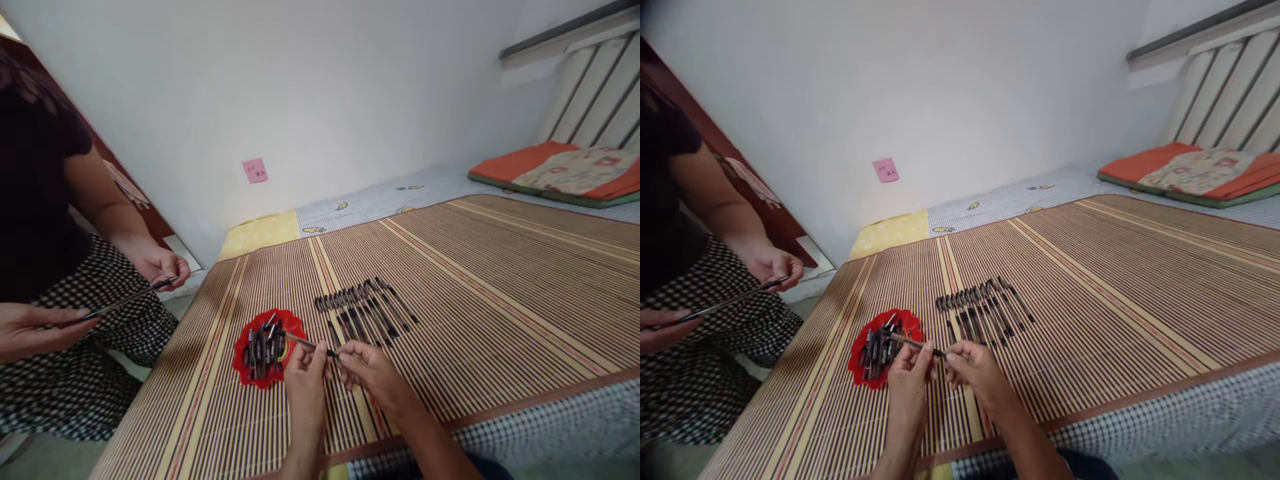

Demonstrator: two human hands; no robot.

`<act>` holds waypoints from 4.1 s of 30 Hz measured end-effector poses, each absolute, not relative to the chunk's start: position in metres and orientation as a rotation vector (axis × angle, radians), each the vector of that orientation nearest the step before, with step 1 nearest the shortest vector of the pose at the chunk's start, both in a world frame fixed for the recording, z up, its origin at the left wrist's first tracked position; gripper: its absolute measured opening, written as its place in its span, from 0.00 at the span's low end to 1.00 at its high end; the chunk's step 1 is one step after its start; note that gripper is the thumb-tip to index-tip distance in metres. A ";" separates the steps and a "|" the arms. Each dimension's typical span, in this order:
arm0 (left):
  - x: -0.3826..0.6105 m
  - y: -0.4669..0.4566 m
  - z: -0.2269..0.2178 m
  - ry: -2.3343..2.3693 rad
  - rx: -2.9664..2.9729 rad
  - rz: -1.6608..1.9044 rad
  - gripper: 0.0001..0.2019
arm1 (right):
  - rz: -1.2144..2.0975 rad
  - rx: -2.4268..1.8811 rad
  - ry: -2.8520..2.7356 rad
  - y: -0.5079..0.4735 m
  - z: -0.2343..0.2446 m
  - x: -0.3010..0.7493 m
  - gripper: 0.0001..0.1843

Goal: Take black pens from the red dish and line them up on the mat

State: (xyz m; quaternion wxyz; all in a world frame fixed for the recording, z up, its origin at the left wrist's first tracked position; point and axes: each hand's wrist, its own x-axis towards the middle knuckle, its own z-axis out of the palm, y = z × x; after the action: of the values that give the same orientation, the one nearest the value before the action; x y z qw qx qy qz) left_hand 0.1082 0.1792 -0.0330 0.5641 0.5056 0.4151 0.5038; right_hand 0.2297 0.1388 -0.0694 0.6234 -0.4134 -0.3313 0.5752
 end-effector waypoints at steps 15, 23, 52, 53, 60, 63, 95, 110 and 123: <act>0.104 0.177 -0.013 1.027 1.230 1.303 0.12 | 1.204 -1.048 -0.830 0.140 -0.068 0.235 0.15; 0.094 0.189 -0.008 0.887 0.844 1.283 0.17 | 1.133 -1.118 -0.872 0.140 -0.069 0.243 0.13; 0.084 0.189 -0.007 0.858 0.863 1.286 0.17 | 1.016 -1.110 -0.933 0.133 -0.063 0.239 0.15; 0.083 0.189 -0.007 0.861 0.837 1.274 0.18 | 0.997 -1.123 -0.936 0.131 -0.060 0.238 0.14; 0.080 0.191 -0.010 0.865 0.760 1.243 0.18 | 0.695 -1.251 -1.172 0.123 -0.044 0.234 0.05; 0.080 0.191 -0.011 0.862 0.762 1.254 0.18 | 0.660 -1.235 -1.163 0.126 -0.047 0.232 0.06; 0.083 0.196 -0.033 0.953 0.865 1.084 0.19 | 1.109 -1.356 -1.454 0.111 -0.045 0.270 0.08; 0.105 0.187 -0.053 1.022 1.205 0.954 0.22 | 1.102 -1.314 -0.882 0.128 -0.073 0.271 0.15; 0.131 0.187 -0.061 0.923 1.208 0.915 0.17 | 0.847 -1.402 -0.941 0.143 -0.082 0.232 0.09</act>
State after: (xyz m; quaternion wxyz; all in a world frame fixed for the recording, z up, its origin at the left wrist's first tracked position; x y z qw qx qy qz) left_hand 0.1310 0.1866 -0.0614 0.6316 0.5278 0.4032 0.3999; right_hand 0.2322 0.1434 -0.0819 0.5861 -0.6015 -0.4036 0.3631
